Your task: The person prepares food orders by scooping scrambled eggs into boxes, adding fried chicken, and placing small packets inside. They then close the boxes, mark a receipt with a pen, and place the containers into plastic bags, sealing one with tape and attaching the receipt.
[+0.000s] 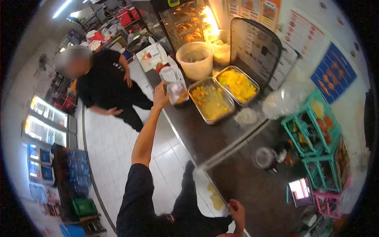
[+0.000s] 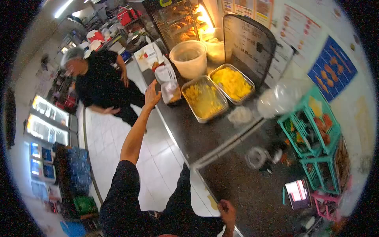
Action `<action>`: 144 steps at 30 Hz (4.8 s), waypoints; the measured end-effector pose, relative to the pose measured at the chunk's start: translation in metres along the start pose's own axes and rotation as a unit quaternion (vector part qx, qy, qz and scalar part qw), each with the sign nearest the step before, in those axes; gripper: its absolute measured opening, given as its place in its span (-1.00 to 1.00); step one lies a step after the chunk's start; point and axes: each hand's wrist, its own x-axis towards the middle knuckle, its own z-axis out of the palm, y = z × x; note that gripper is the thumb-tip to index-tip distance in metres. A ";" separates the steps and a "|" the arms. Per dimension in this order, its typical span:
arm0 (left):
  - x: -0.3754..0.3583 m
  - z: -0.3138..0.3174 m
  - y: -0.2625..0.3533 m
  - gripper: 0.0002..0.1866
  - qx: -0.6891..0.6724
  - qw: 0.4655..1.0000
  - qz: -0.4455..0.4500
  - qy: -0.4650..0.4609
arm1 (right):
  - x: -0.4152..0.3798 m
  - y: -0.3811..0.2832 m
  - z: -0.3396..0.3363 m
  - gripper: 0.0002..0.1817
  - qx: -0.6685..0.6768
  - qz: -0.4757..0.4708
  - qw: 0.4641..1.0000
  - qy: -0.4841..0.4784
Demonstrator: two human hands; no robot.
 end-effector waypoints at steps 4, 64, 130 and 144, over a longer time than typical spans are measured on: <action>0.076 0.043 -0.090 -0.21 0.060 0.994 0.016 -0.089 | 0.050 -0.105 0.165 -0.54 -0.012 0.120 0.989 -0.088; -0.381 -0.072 0.283 -0.42 -0.449 0.817 -0.259 -0.252 | -0.072 -0.043 -0.079 -0.60 -0.028 -0.006 0.986 0.166; -0.168 -0.043 0.064 -0.46 -0.650 0.409 -0.538 -0.349 | 0.602 -0.370 0.117 -0.80 -0.518 -0.189 0.775 0.309; -0.137 -0.015 0.050 -0.53 -0.640 0.373 -0.572 -0.352 | 0.518 -0.391 0.049 -0.88 -0.601 -0.258 0.728 0.206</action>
